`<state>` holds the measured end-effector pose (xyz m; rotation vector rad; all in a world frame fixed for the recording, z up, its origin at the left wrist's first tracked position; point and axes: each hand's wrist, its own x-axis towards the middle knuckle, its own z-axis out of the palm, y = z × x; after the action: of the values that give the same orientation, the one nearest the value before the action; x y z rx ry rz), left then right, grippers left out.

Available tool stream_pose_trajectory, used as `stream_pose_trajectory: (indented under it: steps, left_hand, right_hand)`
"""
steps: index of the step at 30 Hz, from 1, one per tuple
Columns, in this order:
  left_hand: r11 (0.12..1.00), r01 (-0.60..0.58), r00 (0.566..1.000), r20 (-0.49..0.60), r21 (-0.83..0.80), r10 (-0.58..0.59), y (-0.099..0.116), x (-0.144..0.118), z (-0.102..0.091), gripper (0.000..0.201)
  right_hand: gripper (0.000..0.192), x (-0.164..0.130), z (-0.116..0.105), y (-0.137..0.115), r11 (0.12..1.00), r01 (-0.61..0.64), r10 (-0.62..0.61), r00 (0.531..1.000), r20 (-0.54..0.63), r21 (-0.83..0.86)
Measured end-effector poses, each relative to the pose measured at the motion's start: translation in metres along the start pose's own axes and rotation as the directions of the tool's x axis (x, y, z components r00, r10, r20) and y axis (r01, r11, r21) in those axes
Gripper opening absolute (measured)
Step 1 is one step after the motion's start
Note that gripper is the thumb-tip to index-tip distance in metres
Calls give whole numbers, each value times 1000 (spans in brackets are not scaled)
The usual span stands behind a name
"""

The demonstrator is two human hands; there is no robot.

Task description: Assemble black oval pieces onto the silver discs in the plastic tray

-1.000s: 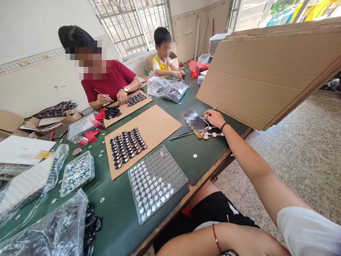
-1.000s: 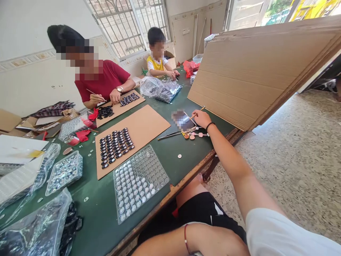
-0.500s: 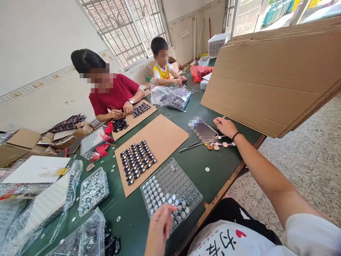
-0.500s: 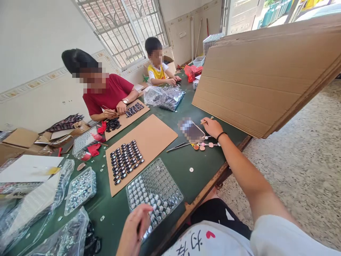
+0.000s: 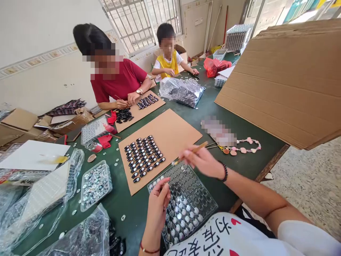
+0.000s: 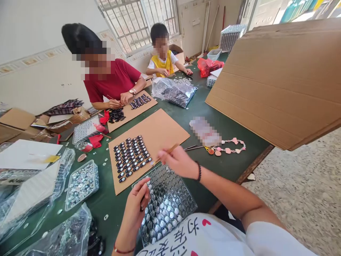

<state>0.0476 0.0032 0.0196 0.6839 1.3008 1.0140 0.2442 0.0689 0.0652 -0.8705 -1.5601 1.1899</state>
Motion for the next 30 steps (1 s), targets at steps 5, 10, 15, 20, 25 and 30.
stream_pose_trajectory:
  steps: [5,10,15,20,25,30]
  left_hand:
    - [999,39,999,-18,12,-39,-12,0,-2,49]
    - [998,58,998,-21,21,-58,-15,4,4,46]
    - [999,27,999,-33,20,-26,-18,3,6,43]
    - [997,-8,998,-64,81,13,-22,2,7,41]
    - [985,-82,989,-108,150,99,-27,6,5,38]
    - [978,-157,979,-105,140,172,-26,6,4,37]
  right_hand:
    - [35,-16,35,25,1000,16,-11,985,175,-27]
    - [33,-26,36,41,997,-58,48,987,153,59]
    - [33,-28,37,41,971,-128,104,987,125,200]
    - [34,-27,35,46,953,-173,148,982,118,248]
    - [34,-25,36,50,938,-190,157,978,135,290]
    - [32,-26,38,48,916,-219,167,970,179,336]
